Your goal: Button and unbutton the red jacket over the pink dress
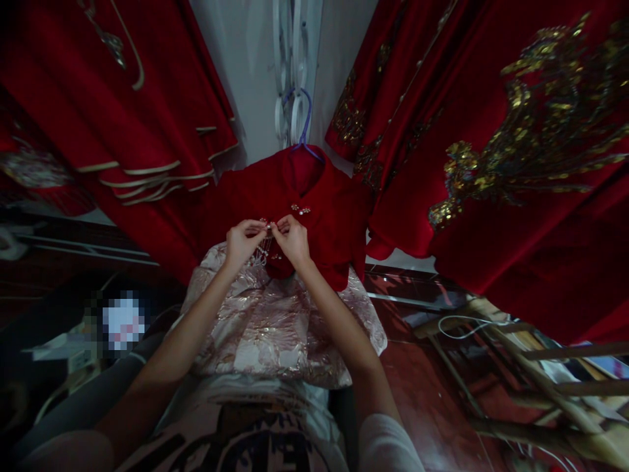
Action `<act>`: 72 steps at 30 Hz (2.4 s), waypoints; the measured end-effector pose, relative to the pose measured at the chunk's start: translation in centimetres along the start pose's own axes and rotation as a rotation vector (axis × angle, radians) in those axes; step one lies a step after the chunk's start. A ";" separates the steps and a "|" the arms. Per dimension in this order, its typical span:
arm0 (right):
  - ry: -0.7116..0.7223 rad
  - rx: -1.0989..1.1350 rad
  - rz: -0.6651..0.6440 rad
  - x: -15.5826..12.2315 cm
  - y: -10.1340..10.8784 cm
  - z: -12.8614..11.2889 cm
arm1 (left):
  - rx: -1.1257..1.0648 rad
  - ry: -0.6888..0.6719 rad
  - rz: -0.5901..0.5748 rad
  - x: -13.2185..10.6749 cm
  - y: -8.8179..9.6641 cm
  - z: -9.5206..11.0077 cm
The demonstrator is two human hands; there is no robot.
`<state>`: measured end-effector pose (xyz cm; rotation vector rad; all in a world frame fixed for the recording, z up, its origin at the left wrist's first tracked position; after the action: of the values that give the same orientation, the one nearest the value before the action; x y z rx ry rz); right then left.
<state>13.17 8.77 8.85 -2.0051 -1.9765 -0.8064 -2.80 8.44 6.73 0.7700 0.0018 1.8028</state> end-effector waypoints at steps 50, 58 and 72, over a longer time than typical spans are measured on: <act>-0.281 0.055 -0.289 -6.9 0.1 8.1 | 0.912 -0.320 -0.322 -7.7 -4.8 -1.8; -0.275 0.088 -0.242 -6.2 1.2 8.1 | 0.496 -0.108 -0.246 -7.5 -4.5 -3.4; -0.271 0.190 -0.281 -6.7 -0.4 8.1 | -0.329 0.420 -0.206 -8.8 -5.8 -8.8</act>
<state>14.98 7.24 -1.37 -1.8326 -2.4227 -0.3899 -0.82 6.32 -6.72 0.1456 0.0567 1.6806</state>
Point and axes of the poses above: each hand's wrist, its own x-axis towards the middle knuckle, its own y-axis out of the back of the hand, z = x × y, the point moved 9 cm from there along x, towards the middle knuckle, and after that the axes turned 14 degrees about x, right-handed, at the moved point
